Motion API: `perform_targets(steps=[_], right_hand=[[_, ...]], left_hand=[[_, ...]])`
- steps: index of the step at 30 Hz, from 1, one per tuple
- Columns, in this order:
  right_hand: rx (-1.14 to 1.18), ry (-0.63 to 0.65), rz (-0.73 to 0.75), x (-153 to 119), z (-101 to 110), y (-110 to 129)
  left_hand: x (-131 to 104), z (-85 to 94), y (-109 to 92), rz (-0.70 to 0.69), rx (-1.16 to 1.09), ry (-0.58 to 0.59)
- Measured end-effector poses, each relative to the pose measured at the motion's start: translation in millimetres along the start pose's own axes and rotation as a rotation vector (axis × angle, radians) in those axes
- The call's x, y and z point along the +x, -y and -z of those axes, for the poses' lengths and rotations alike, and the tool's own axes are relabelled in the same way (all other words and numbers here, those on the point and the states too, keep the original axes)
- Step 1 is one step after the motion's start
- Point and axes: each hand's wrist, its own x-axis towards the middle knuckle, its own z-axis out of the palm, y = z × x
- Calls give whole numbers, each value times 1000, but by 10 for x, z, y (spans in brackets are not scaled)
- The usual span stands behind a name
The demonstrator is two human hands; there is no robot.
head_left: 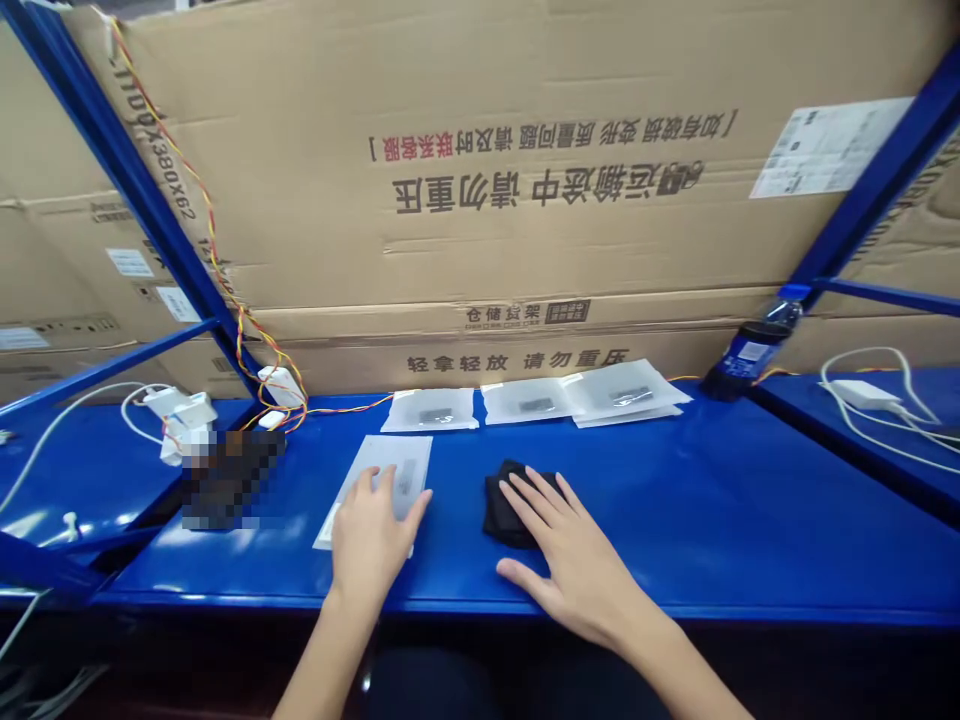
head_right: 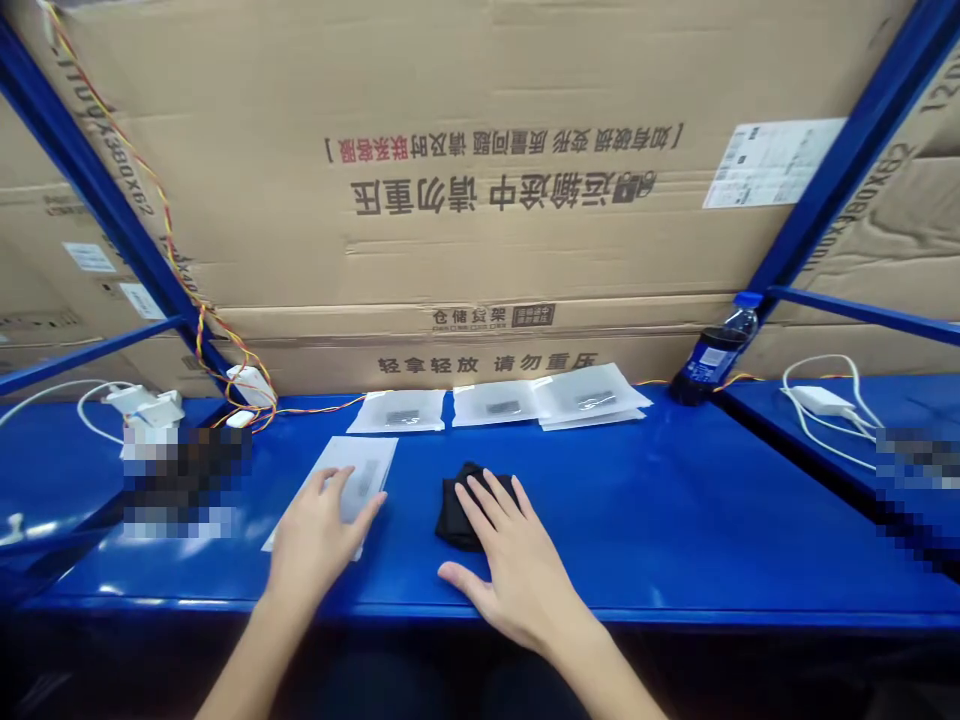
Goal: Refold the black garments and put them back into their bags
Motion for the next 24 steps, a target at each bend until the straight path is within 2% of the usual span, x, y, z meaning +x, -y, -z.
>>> perform_targets(steps=[4, 9, 11, 13, 15, 16, 18, 19, 20, 21, 22, 24], right_hand=[[38, 49, 9, -151, 37, 57], [28, 9, 127, -449, 76, 78], [64, -52, 173, -566, 81, 29], [153, -90, 149, -660, 89, -38], [262, -155, -26, -732, 86, -100], [296, -227, -183, -761, 74, -120], [283, -457, -522, -804, 24, -125], [250, -584, -607, -814, -9, -105], [219, -680, -599, -809, -42, -70], [201, -737, -515, -788, -68, -21], [202, -752, -387, -747, -83, 38], [235, -676, -113, -605, -67, 166]], left_hand=[[17, -57, -61, -53, 16, 180], [-32, 6, -58, -133, -14, 255], [-62, 67, -32, -207, -49, 273], [-94, 130, -20, -301, -103, 281], [-116, 186, -37, -385, -150, 277], [-118, 210, -58, -412, -164, 273], [-99, 255, -126, -450, -178, 267], [-79, 279, -173, -472, -187, 267], [-53, 304, -227, -492, -198, 264], [-23, 334, -285, -512, -215, 260], [8, 366, -347, -534, -241, 258], [71, 435, -464, -577, -331, 261]])
